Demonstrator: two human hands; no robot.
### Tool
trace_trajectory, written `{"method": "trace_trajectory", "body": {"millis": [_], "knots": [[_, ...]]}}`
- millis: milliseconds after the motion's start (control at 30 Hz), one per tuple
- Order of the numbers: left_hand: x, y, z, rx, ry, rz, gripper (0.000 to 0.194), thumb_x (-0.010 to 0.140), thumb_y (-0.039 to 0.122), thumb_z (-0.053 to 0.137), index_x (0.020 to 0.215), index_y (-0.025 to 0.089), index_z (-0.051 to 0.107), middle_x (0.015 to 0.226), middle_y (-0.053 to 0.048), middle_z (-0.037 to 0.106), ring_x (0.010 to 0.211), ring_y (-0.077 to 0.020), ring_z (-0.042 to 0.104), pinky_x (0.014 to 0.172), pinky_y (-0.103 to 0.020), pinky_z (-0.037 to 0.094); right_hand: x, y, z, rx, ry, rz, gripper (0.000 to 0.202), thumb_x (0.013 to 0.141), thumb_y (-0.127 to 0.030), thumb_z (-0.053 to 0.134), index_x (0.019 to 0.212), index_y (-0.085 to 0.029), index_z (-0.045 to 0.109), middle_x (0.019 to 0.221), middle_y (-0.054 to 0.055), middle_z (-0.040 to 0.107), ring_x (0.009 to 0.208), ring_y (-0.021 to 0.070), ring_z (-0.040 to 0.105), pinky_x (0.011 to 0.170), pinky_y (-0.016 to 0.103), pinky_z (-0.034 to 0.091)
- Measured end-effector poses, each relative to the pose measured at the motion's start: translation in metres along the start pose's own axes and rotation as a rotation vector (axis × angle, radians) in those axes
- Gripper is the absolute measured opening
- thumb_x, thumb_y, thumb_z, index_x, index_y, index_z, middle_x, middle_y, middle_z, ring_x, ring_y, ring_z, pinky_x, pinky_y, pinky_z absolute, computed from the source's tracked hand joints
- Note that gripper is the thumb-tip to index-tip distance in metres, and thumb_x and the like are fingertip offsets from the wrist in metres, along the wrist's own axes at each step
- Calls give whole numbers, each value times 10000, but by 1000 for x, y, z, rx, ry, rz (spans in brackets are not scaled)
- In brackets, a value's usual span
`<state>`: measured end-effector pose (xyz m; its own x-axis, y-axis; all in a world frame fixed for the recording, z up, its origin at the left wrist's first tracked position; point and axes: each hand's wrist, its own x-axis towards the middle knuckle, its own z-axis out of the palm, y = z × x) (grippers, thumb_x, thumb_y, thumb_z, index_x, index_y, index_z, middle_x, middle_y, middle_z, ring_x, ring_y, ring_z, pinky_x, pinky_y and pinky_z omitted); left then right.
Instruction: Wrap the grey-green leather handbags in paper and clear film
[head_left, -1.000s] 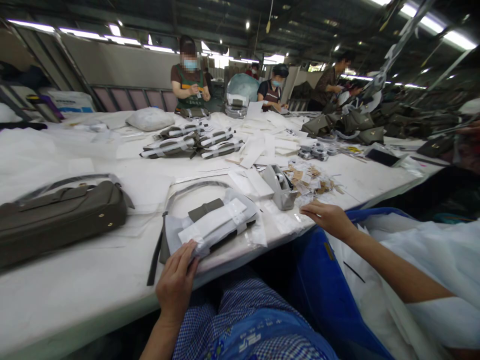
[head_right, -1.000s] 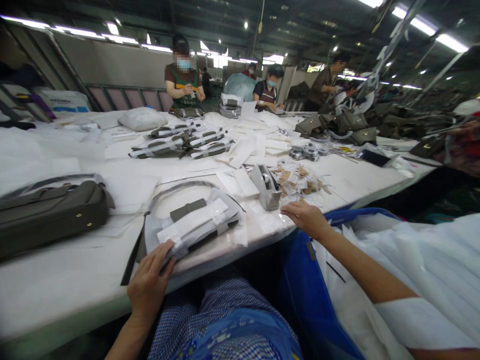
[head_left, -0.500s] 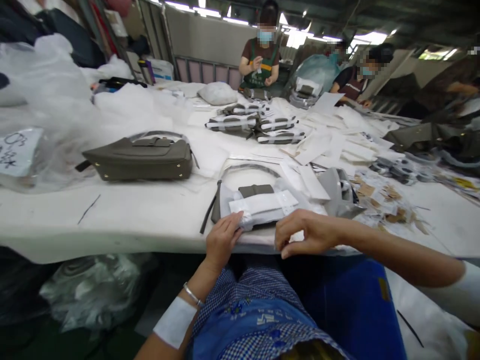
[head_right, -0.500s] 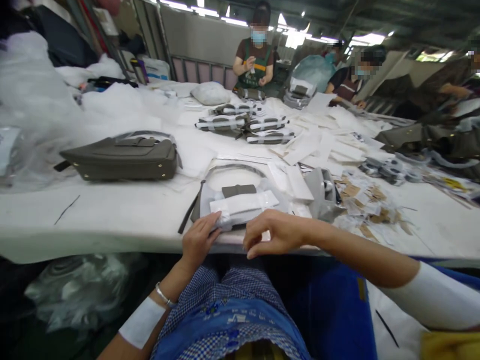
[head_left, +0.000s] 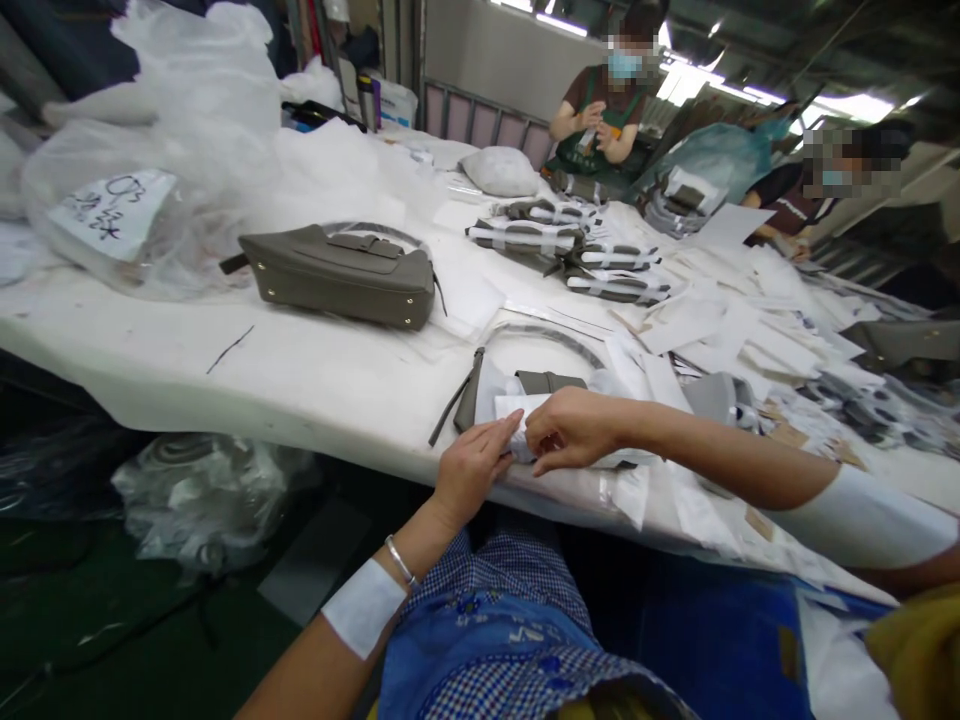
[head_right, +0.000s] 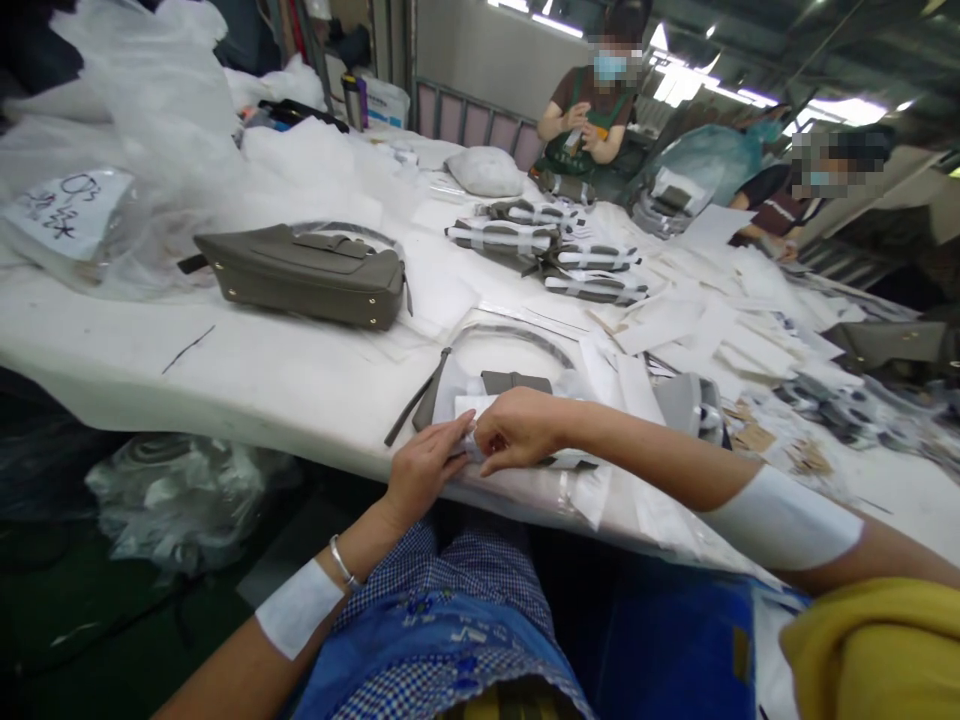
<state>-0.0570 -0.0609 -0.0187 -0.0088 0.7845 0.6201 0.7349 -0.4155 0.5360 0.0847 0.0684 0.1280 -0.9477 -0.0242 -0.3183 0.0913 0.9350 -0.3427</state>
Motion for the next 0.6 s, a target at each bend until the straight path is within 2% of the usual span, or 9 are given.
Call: {"method": "trace_trajectory", "body": {"millis": [267, 600], "knots": [[0, 0, 1, -22, -2, -15, 693, 908, 156, 628, 1518, 256, 315, 1353, -56, 623, 1186, -188, 613, 1047, -328, 500, 16, 6, -3, -261, -88, 27, 193, 828, -369, 703, 712, -217, 681, 681, -18, 690, 552, 119, 525, 527, 260, 220], [-1, 1, 3, -16, 24, -11, 683, 892, 186, 666, 1494, 219, 346, 1293, -67, 658, 1174, -180, 619, 1035, -331, 512, 16, -5, -6, -387, -98, 137, 231, 864, -383, 640, 733, -195, 671, 740, 26, 719, 613, 151, 586, 536, 272, 224]]}}
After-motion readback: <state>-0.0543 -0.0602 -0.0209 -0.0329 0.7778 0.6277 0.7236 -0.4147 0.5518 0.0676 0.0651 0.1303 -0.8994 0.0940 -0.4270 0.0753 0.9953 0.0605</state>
